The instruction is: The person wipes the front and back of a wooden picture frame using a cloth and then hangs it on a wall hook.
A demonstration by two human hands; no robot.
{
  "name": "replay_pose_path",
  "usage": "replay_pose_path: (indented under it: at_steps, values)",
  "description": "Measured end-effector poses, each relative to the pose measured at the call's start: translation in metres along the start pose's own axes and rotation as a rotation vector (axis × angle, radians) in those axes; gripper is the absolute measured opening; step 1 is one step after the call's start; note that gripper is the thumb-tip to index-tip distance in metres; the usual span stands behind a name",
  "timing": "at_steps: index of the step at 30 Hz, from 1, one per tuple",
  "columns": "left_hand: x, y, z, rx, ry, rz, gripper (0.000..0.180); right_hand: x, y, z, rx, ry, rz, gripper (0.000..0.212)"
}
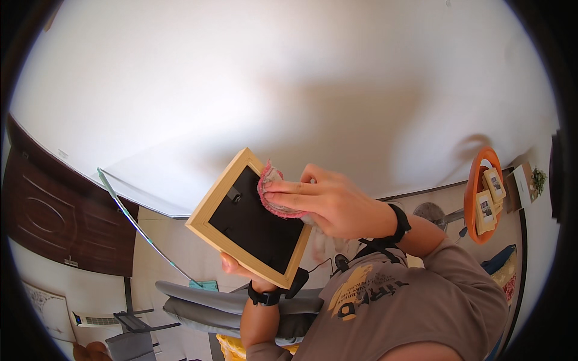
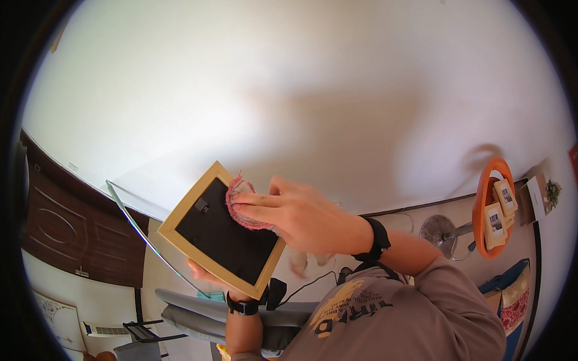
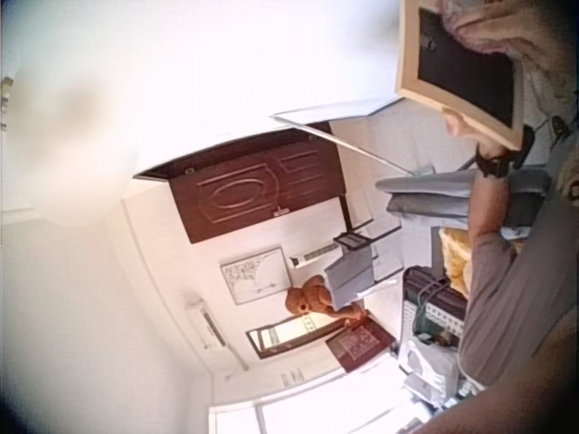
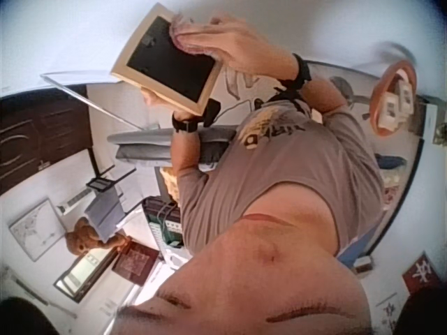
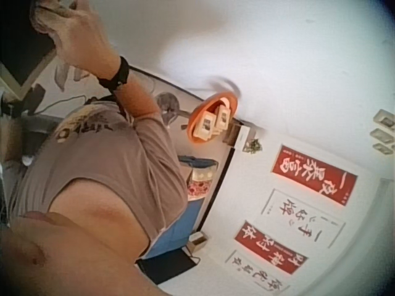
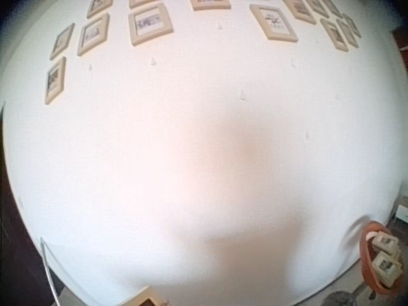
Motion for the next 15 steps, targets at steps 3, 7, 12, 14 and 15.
replay_pose_path:
  at_steps: [3,7,12,14,15]
  values:
    - [0.004,0.012,-0.002,0.232,-0.155,-0.380,0.094,-0.008,-0.008,0.011,-0.010,-0.096,0.162,0.045]
    - [0.004,-0.012,-0.011,-0.158,-0.106,-0.187,0.087,-0.013,-0.005,0.026,-0.180,-0.111,0.101,0.044]
    - [0.004,-0.017,-0.014,-0.145,-0.084,-0.115,0.090,0.036,0.022,0.045,0.505,-0.646,-1.445,0.033]
    - [0.005,-0.022,-0.016,-0.192,-0.065,-0.069,0.091,0.038,0.031,0.047,0.526,-0.665,-1.499,0.034]
    - [0.008,-0.022,-0.017,-0.214,-0.060,-0.049,0.091,0.039,0.033,0.046,0.532,-0.677,-1.571,0.035]
Point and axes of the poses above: each hand's wrist, its own z-axis away from the middle knuckle, its own y-axis out of the back of the hand, x = y × z, the point moved 4 cm from there along -z, towards the middle knuckle, and after that the axes turned 1 degree about x, right-handed, at the moved point
